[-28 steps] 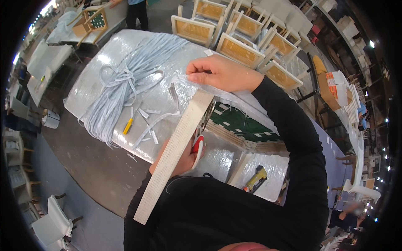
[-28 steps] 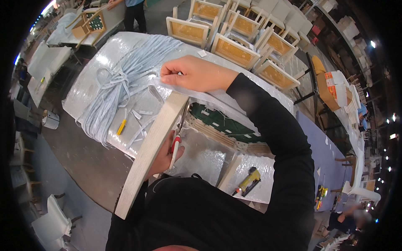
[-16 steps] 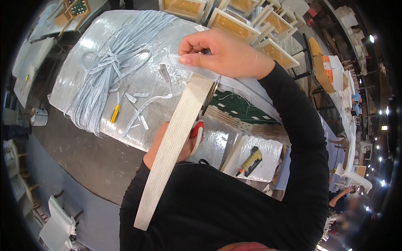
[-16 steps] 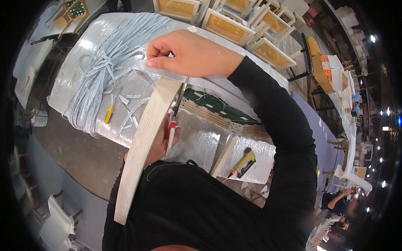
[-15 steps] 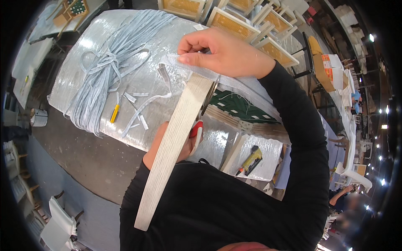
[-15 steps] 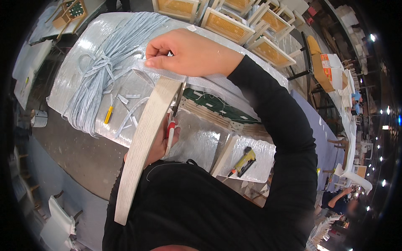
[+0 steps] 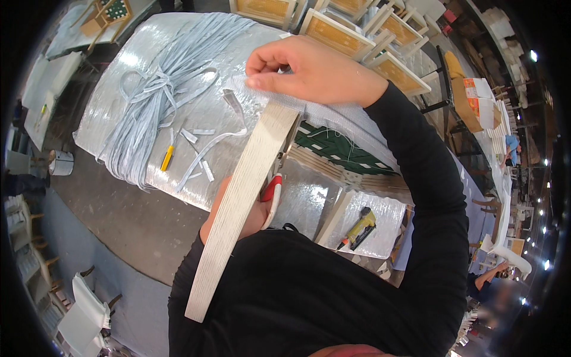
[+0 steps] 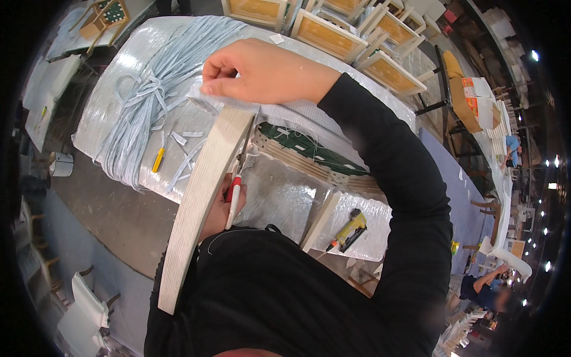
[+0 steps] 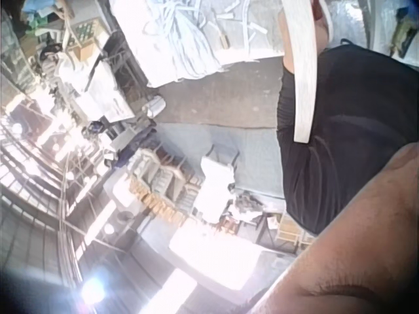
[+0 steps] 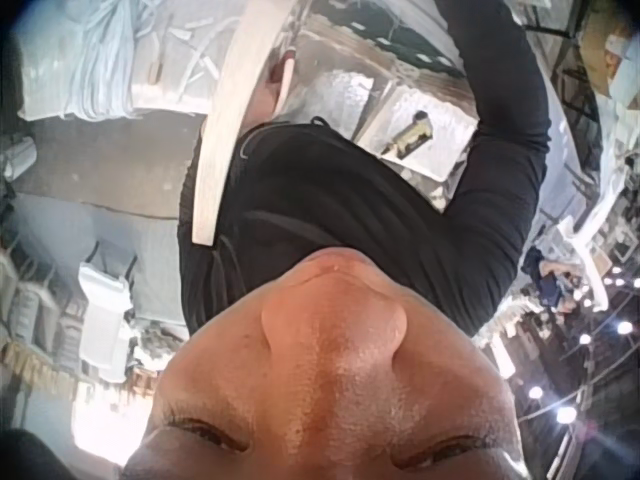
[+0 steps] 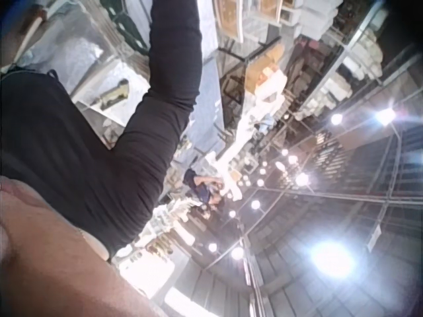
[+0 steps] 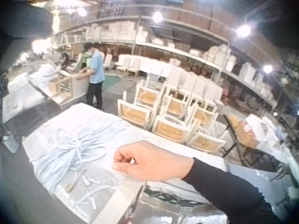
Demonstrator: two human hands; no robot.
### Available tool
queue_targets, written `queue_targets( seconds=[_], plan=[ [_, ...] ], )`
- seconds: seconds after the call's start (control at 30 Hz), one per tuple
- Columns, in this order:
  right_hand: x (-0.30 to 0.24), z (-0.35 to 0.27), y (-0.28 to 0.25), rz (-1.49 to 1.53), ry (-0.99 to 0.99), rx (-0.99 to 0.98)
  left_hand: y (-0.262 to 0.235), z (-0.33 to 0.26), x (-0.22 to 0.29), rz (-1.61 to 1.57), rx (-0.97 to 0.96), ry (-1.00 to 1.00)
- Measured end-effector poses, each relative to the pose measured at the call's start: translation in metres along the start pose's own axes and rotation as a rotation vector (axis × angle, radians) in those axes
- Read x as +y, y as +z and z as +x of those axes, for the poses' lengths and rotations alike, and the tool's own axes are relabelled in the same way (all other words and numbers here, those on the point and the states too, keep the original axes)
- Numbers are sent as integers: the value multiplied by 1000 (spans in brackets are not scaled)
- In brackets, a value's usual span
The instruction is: The person attaches a light blue fabric strip to the underside of a white wooden chair frame. They use red scissors to trim the fabric and a yellow pneumatic staple gun to secure it to the wood. The process involves repeated measuring, cutting, and stapling along the chair's edge.
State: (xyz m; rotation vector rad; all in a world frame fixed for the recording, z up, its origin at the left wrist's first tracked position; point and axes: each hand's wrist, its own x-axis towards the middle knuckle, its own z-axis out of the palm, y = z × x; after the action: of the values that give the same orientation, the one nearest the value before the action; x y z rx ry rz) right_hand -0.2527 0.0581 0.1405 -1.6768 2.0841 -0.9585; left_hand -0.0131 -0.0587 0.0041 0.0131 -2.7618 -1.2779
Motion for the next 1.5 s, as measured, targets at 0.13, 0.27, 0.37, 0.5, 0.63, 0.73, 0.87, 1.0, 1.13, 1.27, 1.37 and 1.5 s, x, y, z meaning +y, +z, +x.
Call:
queue_targets(
  seconds=[0.13,0.27,0.37,0.5,0.63,0.73,0.87,1.0,1.13,1.27,1.37,1.5],
  plan=[
    [-6,7,5,-77,83,19,18,-35,-32,-17,-30,-118],
    [-9,12,10,-230,138,25,55,-102,-89,-13,-61,-164],
    [-10,27,18,-394,199,-3,63,-151,-118,26,-98,-323],
    [-8,37,18,-640,320,-112,29,-155,-158,-30,-179,-414],
    [-15,64,14,-682,503,-366,-53,-105,-108,-224,-110,-222],
    [-26,85,17,-711,725,-589,-90,-75,-101,-557,-154,25],
    [-18,107,22,-536,899,-771,-133,-33,-76,-1353,-674,-20],
    [1,97,19,-235,979,-710,-133,11,-65,-1612,-1115,-135],
    [1,103,30,-216,1034,-692,-117,37,-62,-1639,-1118,-184],
    [-6,108,34,-228,1114,-669,-109,47,-65,-1671,-1174,-134],
    [-4,113,36,-246,1147,-698,-110,57,-67,-1621,-1193,-156],
    [-4,114,36,-259,1187,-708,-110,63,-65,-1577,-1194,-165]
  ],
)
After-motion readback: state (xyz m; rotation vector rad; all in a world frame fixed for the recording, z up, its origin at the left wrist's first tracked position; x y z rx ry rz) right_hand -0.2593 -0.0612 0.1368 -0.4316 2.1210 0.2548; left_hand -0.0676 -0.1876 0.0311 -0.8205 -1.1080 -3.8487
